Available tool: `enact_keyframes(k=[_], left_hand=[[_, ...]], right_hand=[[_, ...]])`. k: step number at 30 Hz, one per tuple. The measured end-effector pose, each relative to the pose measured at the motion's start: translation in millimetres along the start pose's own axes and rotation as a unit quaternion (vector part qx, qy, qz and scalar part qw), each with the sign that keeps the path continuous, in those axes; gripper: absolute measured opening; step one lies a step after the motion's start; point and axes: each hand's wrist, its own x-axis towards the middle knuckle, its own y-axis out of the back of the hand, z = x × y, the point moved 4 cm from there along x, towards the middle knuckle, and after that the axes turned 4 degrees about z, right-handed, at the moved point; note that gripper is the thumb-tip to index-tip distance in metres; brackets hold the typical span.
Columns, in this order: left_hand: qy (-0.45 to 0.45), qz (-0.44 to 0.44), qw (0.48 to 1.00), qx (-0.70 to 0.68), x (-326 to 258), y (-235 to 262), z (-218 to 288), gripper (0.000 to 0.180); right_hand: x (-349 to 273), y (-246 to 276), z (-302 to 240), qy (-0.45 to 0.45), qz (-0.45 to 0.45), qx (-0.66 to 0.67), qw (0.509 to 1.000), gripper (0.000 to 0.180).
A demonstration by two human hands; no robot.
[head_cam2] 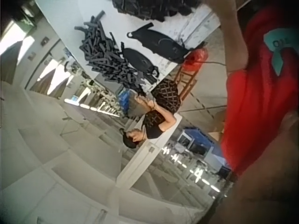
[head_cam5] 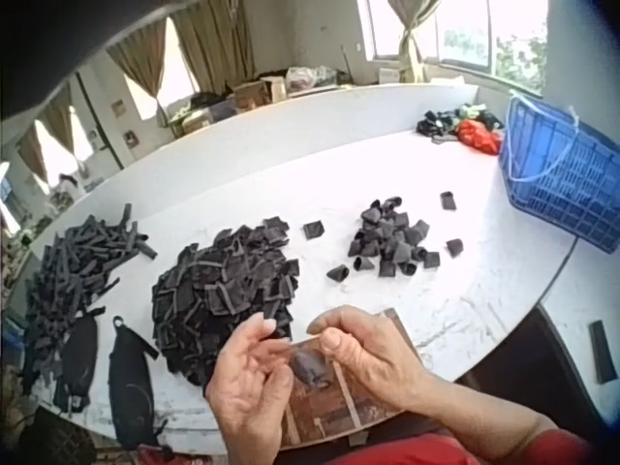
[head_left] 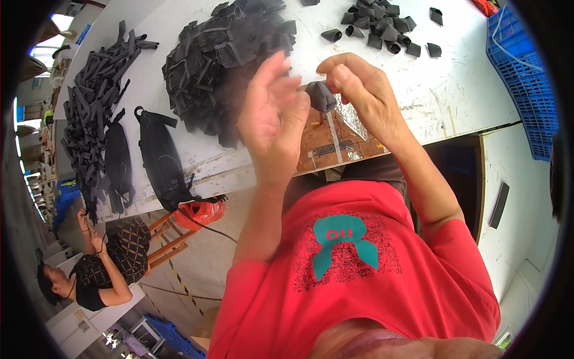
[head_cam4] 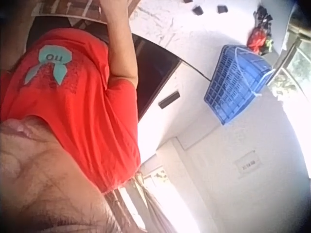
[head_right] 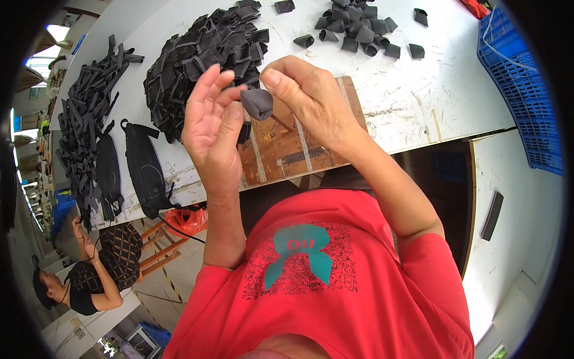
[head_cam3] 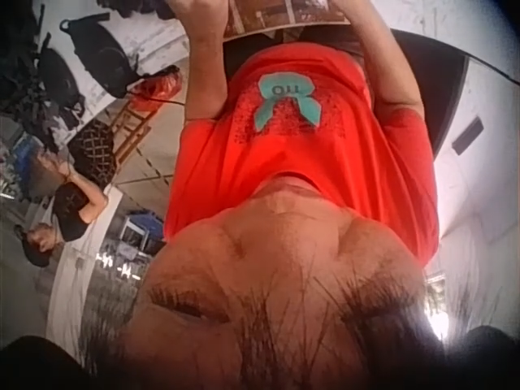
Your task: Assembling small black rubber or plastic components by hand at a workstation.
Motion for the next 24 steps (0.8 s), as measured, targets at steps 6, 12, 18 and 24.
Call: enact_keyframes(k=[6, 12, 18, 24], left_hand=[[-0.103, -0.073, 0.989, 0.075, -1, -5, 13, 0.023], [0.036, 0.023, 0.964, -0.262, -7, 2, 6, 0.01], [0.033, 0.016, 0.975, -0.217, -19, 10, -10, 0.011], [-0.01, 0.107, 0.994, 0.013, -15, 31, -12, 0.008]], right_hand=[[-17, 0, -28, 0.202, 0.008, -0.109, 0.973, 0.037], [-15, -6, -42, 0.233, 0.059, -0.142, 0.96, 0.018], [-19, -7, -25, 0.224, 0.047, -0.114, 0.967, 0.01], [-4, 3, -28, -0.054, -0.06, 0.069, 0.994, 0.009]])
